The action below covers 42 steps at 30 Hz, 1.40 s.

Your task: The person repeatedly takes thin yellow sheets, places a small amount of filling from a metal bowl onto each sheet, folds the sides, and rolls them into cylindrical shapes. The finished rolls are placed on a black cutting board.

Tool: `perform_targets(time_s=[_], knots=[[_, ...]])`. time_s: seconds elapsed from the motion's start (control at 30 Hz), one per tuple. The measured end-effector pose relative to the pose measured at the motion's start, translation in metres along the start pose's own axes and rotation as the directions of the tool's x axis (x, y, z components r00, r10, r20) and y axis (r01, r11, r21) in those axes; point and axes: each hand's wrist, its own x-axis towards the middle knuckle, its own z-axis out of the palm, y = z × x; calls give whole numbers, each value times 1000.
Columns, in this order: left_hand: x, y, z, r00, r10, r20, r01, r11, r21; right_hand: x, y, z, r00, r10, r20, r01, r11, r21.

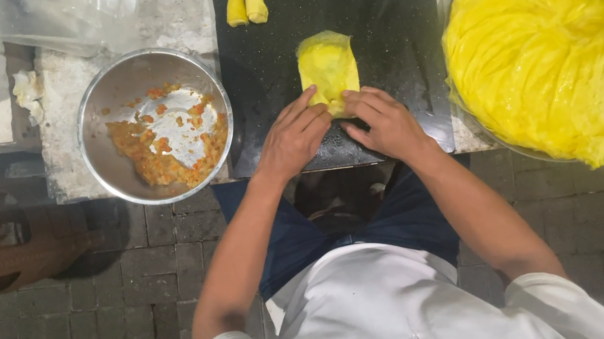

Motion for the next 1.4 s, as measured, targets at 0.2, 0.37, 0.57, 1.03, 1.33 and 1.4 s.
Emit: perform_targets(time_s=[0.2, 0.37, 0.57, 1.03, 1.33, 1.4], knots=[[0, -4, -1, 984, -134, 117, 151, 976, -154, 4, -3, -3, 997, 52, 54, -53, 998, 28], [-1, -4, 1, 967, -206, 153, 240, 936, -257, 11, 3, -1, 992, 72, 101, -78, 995, 61], [-5, -11, 15, 967, -196, 164, 232, 943, -240, 23, -1, -7, 983, 70, 168, -87, 992, 93], [23, -7, -21, 957, -142, 252, 208, 943, -258, 30, 25, -3, 972, 26, 232, -32, 999, 23], [27, -24, 2, 950, -209, 232, 228, 972, -58, 36, 43, 13, 963, 179, 204, -203, 974, 104], [26, -28, 10, 925, -290, 246, 310, 950, -45, 41, 46, 16, 964, 237, 118, -245, 968, 58]])
